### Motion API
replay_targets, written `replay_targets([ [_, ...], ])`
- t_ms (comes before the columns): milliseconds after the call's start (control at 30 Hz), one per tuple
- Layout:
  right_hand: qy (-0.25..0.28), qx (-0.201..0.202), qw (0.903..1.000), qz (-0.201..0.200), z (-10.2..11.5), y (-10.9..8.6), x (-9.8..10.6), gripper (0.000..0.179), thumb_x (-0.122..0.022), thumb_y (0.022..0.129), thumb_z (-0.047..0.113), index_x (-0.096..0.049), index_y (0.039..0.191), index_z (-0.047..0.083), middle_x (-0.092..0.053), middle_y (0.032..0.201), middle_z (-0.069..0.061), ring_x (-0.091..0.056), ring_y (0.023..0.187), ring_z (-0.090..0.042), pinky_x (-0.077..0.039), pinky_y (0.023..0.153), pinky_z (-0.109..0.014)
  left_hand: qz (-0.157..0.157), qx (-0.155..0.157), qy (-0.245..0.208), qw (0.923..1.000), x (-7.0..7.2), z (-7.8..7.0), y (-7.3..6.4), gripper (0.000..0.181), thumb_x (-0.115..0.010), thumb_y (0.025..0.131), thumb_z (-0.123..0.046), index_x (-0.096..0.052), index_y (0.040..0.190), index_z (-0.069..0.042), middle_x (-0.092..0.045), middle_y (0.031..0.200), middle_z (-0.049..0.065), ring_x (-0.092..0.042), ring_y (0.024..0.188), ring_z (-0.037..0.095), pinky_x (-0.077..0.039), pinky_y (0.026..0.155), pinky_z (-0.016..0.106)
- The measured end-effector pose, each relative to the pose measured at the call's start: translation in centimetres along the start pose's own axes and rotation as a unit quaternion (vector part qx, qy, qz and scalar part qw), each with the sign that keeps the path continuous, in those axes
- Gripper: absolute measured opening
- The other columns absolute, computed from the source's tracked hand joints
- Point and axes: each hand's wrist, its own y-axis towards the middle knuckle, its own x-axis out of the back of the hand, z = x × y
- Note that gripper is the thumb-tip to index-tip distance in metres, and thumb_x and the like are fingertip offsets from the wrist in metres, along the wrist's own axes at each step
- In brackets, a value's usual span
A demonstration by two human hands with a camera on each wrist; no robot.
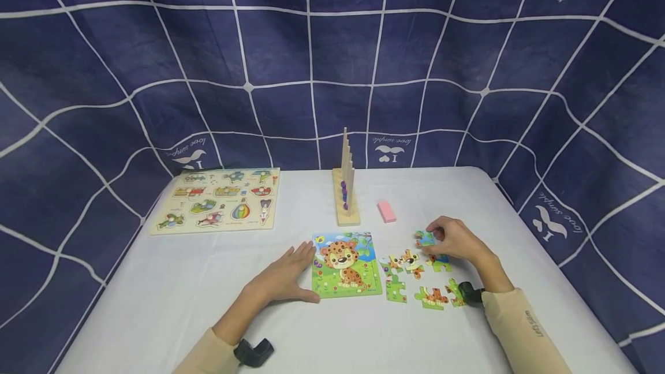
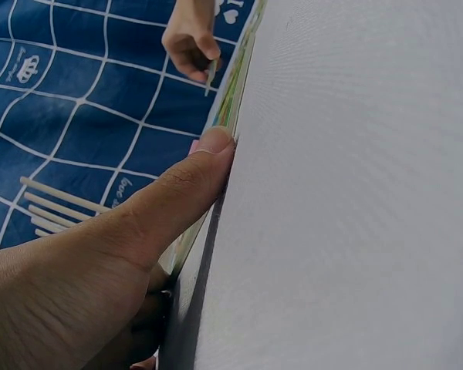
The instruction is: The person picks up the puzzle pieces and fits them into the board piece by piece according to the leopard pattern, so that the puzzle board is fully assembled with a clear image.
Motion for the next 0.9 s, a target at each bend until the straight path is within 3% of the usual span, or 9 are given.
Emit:
replay_targets([
  [433, 0.011, 0.029, 0.9995, -0.011, 3.0, 1.1, -0.9, 0.051, -0.087, 0.067, 0.039, -0.069, 0.101, 0.005, -0.062, 0.086, 0.000, -0.050, 0.076, -0.012, -0.047, 0.067, -0.024, -0.005, -0.016, 0.001, 0.9999, -0.1, 0.2, 0.0, 0.117, -0.070, 0.069, -0.072, -0.029, 0.152, -0.001, -0.021, 0.162, 0.012, -0.018, 0.152, 0.027, -0.019, 0.125, 0.045],
  [900, 0.031, 0.065, 0.9974, 0.003, 6.9, 2.6, -2.9, 0.051, -0.086, 0.068, 0.036, -0.069, 0.106, 0.007, -0.061, 0.088, 0.001, -0.050, 0.078, -0.011, -0.048, 0.069, -0.024, -0.010, -0.019, 0.008, 0.9997, -0.3, 0.3, 0.0, 0.118, -0.068, 0.068, -0.075, -0.029, 0.152, -0.001, -0.022, 0.162, 0.012, -0.019, 0.152, 0.026, -0.019, 0.125, 0.044],
])
